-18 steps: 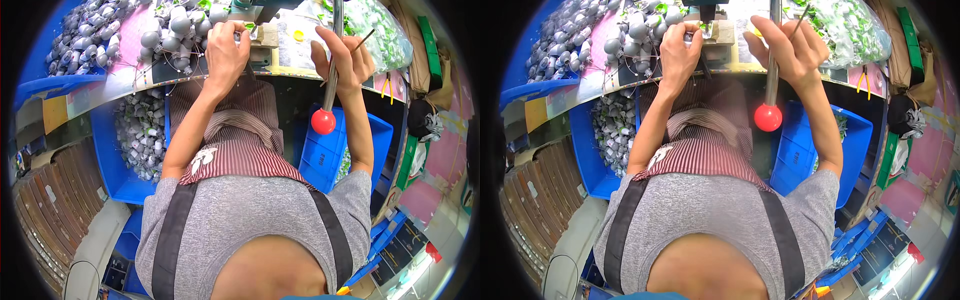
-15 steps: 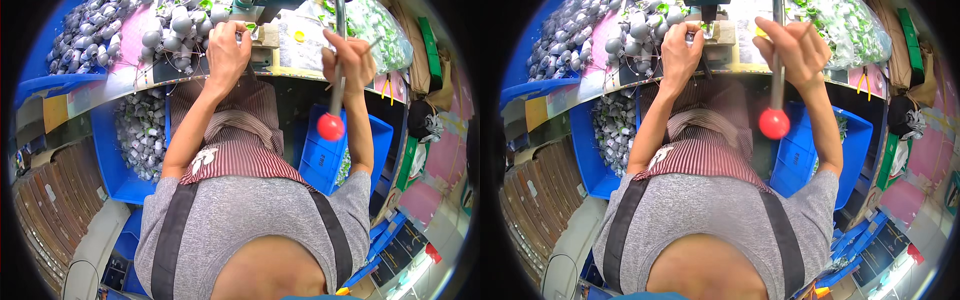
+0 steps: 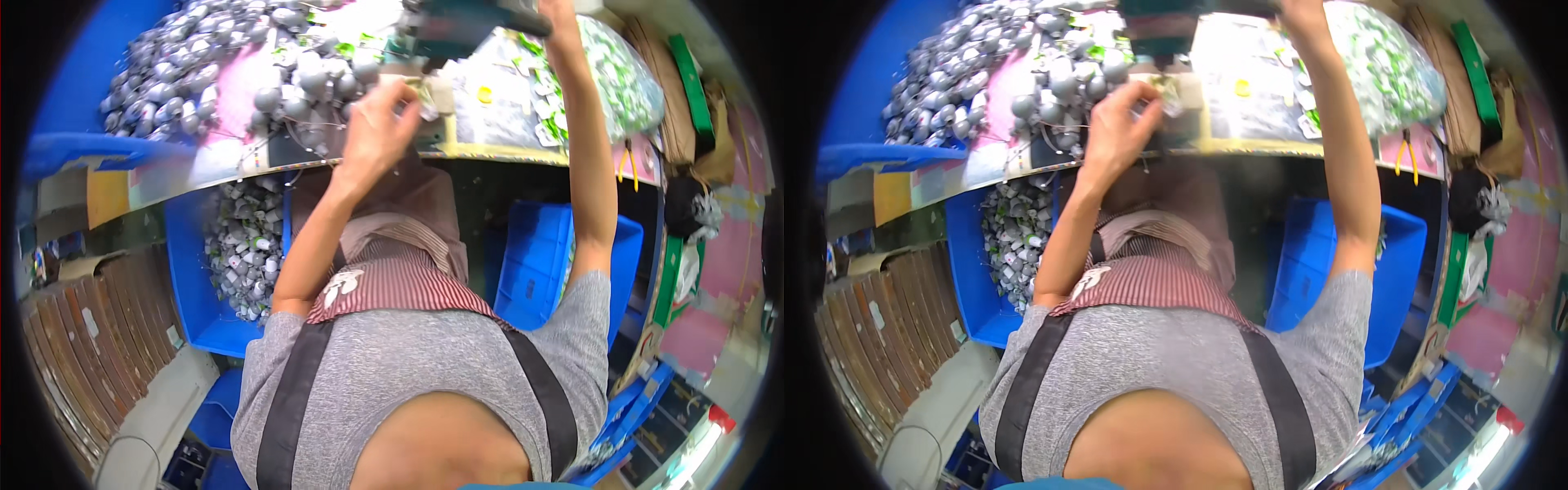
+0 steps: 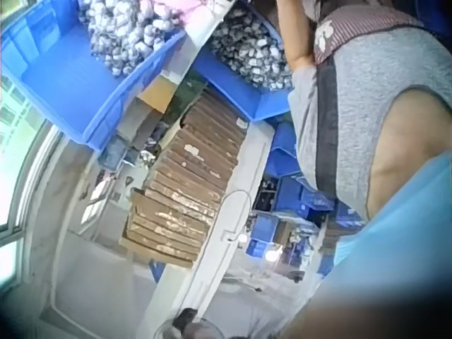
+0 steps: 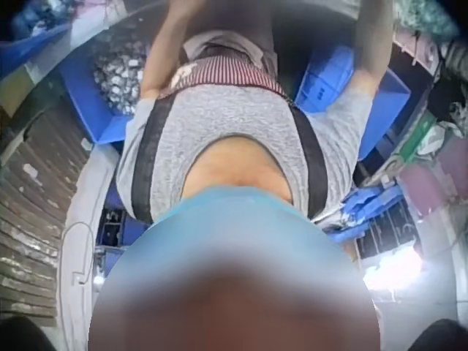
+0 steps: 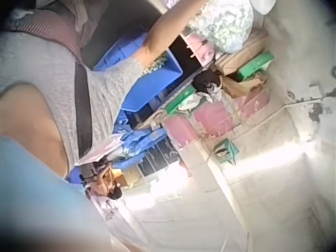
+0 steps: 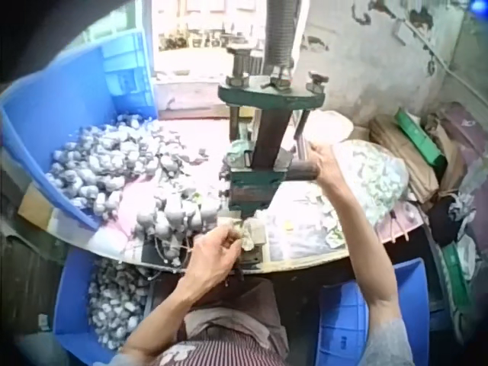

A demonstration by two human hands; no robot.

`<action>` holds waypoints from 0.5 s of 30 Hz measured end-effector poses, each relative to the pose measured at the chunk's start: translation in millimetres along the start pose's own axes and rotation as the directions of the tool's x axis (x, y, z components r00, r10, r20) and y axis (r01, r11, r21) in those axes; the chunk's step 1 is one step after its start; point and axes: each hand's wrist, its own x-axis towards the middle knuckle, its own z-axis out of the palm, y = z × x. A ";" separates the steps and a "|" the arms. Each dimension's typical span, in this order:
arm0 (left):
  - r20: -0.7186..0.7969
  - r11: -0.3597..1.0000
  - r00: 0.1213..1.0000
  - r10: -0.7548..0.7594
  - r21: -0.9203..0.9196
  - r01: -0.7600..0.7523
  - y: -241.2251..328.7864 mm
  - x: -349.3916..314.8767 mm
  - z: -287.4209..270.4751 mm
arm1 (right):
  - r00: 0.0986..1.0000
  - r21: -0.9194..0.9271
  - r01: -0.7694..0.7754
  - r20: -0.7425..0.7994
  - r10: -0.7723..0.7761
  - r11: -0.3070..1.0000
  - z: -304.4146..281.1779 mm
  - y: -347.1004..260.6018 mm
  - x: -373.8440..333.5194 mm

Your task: Assembling LED light bulb components using a manual press machine in a factory environment.

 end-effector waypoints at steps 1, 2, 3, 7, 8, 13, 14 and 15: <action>0.109 0.993 0.991 -0.076 -0.084 0.085 15.6 -1.4 -3.5 | 0.975 -0.182 0.188 0.152 -0.161 0.965 -24.8 38.9 -11.0; 0.144 0.968 0.969 -0.199 -0.124 0.217 25.3 -4.5 -17.3 | 0.991 -0.559 0.131 0.107 -0.086 0.818 -1.6 54.2 -18.1; 0.116 0.970 0.972 -0.205 -0.106 0.218 27.6 -1.1 -32.6 | 0.999 -0.849 0.043 0.025 -0.040 0.526 16.3 61.3 -28.4; -0.382 0.979 0.924 0.014 0.194 0.065 22.6 31.0 -82.3 | 0.997 -0.919 -0.073 -0.080 0.000 0.388 29.6 99.8 -73.5; -0.417 0.962 0.908 0.035 0.261 0.082 9.2 44.8 -92.7 | 0.998 -0.915 -0.058 -0.069 -0.013 0.399 29.7 104.6 -77.8; -0.148 0.757 0.988 0.035 0.649 0.070 -54.5 96.8 -110.9 | 0.992 -0.944 -0.004 -0.045 -0.117 0.329 23.9 118.4 -83.0; -0.110 0.782 0.994 -0.023 0.618 0.087 -57.4 109.3 -117.1 | 0.990 -0.933 0.003 -0.047 -0.131 0.360 19.7 118.8 -84.0; -0.072 0.800 0.994 -0.084 0.590 0.110 -60.7 124.5 -131.2 | 0.989 -0.931 0.006 -0.048 -0.139 0.366 21.6 114.2 -82.2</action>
